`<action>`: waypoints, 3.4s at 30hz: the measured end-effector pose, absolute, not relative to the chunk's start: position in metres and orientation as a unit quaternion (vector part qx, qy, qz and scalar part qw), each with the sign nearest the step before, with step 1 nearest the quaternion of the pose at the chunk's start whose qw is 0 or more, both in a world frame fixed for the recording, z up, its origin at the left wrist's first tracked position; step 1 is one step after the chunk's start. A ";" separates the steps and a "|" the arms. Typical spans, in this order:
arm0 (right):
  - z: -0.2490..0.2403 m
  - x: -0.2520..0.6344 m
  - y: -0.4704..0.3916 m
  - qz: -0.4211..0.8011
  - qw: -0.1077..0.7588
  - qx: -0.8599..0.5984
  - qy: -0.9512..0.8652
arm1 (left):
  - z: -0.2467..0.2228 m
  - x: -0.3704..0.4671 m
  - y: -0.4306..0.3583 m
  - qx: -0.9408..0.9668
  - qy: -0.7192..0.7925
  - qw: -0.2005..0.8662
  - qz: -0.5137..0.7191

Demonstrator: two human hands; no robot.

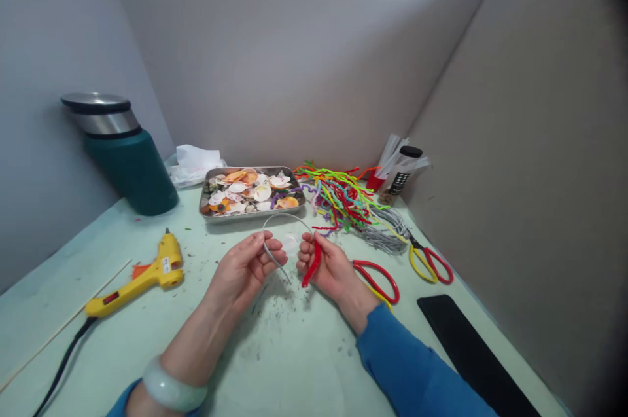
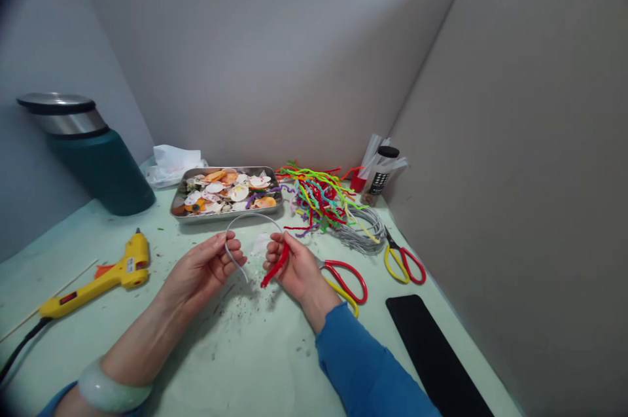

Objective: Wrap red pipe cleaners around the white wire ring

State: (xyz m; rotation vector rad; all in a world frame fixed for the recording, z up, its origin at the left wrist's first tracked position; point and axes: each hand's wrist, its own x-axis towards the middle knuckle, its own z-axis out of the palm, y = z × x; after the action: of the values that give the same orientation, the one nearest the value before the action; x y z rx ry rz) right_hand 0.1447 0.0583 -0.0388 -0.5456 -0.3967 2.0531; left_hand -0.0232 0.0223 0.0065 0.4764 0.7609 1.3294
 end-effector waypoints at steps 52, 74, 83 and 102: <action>-0.034 0.154 0.069 0.769 0.599 -0.198 -0.100 | -0.007 -0.015 0.022 0.307 0.405 0.646 0.569; -0.033 0.132 0.041 0.565 0.467 -0.389 -0.559 | -0.013 -0.008 0.018 0.331 0.426 0.723 0.432; -0.032 0.130 0.043 0.711 0.490 -0.300 -0.405 | -0.009 -0.007 0.015 0.349 0.425 0.749 0.370; -0.026 0.151 0.116 0.661 0.581 -0.451 -0.150 | 0.002 -0.010 0.007 0.377 0.318 0.787 0.370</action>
State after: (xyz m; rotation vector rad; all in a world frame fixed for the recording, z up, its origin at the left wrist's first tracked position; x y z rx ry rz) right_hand 0.1511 0.1155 -0.0259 -1.0530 -0.3499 1.5443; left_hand -0.0105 0.0075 0.0021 0.8125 0.6846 0.7970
